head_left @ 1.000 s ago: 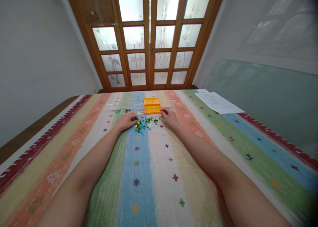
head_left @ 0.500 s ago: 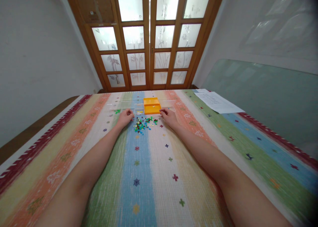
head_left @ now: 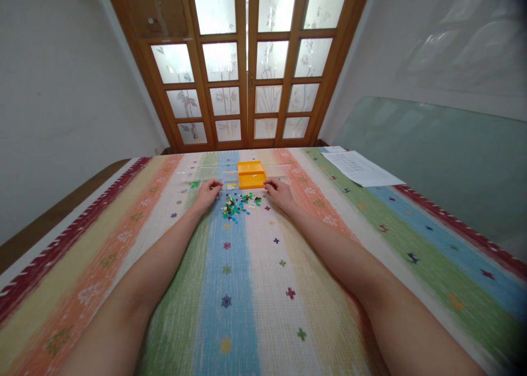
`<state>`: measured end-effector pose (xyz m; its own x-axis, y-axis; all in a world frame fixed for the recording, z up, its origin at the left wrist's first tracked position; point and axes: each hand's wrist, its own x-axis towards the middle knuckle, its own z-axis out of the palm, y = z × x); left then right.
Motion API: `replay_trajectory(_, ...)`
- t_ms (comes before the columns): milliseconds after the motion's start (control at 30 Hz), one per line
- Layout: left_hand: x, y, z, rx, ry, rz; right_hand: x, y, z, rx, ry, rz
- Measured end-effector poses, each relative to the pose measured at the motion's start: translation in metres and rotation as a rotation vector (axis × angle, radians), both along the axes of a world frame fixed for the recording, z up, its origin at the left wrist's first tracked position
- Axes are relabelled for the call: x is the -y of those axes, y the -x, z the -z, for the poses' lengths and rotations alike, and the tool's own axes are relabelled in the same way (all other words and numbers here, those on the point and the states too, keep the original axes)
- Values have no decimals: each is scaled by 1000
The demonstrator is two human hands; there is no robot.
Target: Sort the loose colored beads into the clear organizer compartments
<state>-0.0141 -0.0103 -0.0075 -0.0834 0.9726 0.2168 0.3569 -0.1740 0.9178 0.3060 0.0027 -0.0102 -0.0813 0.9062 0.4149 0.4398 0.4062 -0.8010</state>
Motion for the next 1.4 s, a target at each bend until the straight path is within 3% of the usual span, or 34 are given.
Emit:
replay_trajectory(467,-4,-10,5,81,-25,-51,1,1,0,85,-54,0)
replay_trajectory(767,1,-16,-3,185,16,-16,23,14,-15,405,-255,-226)
replay_trajectory(1000,0,-9,5,-42,-31,4,41,15,-33,694,-384,-467)
replay_trajectory(1200,6,-12,1,-303,-131,63,39,18,-30,736,-389,-493)
replay_trajectory(1400,13,-11,-5,-551,-210,130,36,23,-22,698,-377,-415)
